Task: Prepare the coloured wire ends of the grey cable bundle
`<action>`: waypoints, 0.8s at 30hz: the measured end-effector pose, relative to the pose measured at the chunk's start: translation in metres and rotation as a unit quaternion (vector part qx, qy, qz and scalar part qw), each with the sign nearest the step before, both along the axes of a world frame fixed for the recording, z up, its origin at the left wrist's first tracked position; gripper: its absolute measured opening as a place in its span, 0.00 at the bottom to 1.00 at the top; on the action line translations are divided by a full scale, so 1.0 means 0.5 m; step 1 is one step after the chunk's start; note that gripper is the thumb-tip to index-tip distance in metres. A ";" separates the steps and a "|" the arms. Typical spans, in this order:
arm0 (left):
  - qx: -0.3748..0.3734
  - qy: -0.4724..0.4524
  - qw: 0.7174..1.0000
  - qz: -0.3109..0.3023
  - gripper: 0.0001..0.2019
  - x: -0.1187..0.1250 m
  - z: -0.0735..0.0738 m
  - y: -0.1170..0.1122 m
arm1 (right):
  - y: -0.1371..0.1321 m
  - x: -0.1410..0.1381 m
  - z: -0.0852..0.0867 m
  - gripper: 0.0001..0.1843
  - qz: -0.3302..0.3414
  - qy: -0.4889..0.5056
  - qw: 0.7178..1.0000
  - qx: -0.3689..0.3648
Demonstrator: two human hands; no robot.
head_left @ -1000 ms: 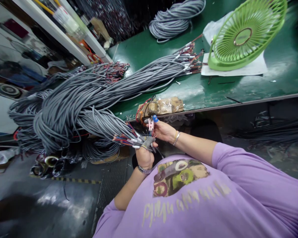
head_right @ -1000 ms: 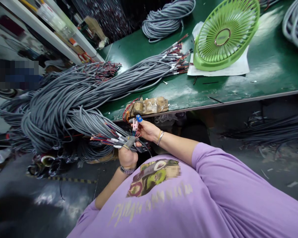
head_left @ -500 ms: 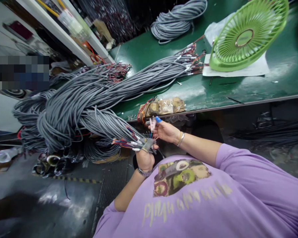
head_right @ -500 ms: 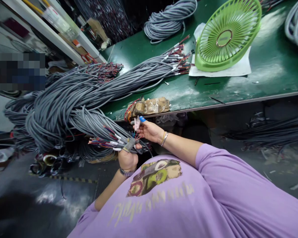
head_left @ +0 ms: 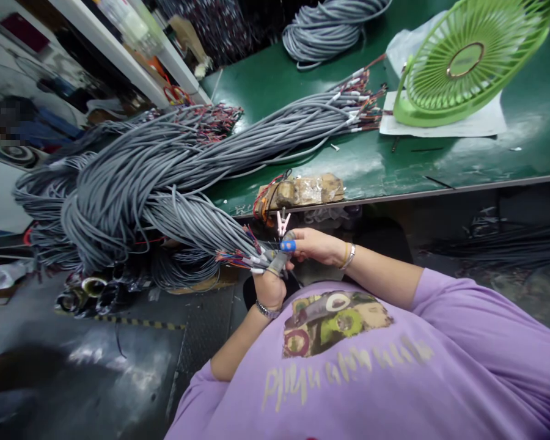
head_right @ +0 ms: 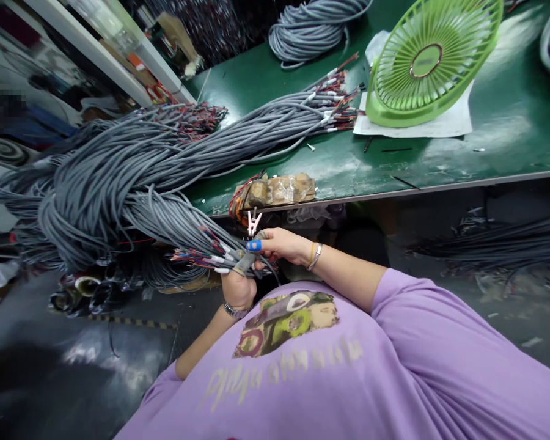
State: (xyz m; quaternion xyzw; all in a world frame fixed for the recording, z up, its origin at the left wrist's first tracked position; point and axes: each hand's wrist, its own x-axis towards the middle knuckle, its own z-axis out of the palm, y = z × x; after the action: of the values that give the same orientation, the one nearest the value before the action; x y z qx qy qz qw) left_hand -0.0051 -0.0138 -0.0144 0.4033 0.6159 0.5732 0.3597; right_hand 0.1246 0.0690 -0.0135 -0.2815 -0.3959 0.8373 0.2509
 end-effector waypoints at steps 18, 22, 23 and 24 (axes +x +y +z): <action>0.039 -0.006 0.999 -0.003 0.15 0.001 -0.012 -0.002 | -0.013 0.003 0.008 0.07 -0.042 -0.035 0.996 0.068; 0.037 -0.008 0.999 0.011 0.16 0.000 -0.022 -0.001 | -0.013 0.003 0.007 0.07 -0.052 -0.038 0.995 0.069; 0.037 -0.008 0.999 0.013 0.16 0.000 -0.024 -0.002 | -0.014 0.002 0.008 0.07 -0.054 -0.043 0.995 0.071; 0.037 -0.006 0.999 0.012 0.16 -0.001 -0.025 -0.002 | -0.014 0.002 0.009 0.05 -0.057 -0.048 0.995 0.074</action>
State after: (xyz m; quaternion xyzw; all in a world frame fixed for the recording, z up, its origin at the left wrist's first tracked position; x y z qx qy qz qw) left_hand -0.0056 -0.0148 -0.0269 0.4054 0.5970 0.6025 0.3410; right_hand 0.1256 0.0618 -0.0092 -0.3241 -0.4513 0.7758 0.2991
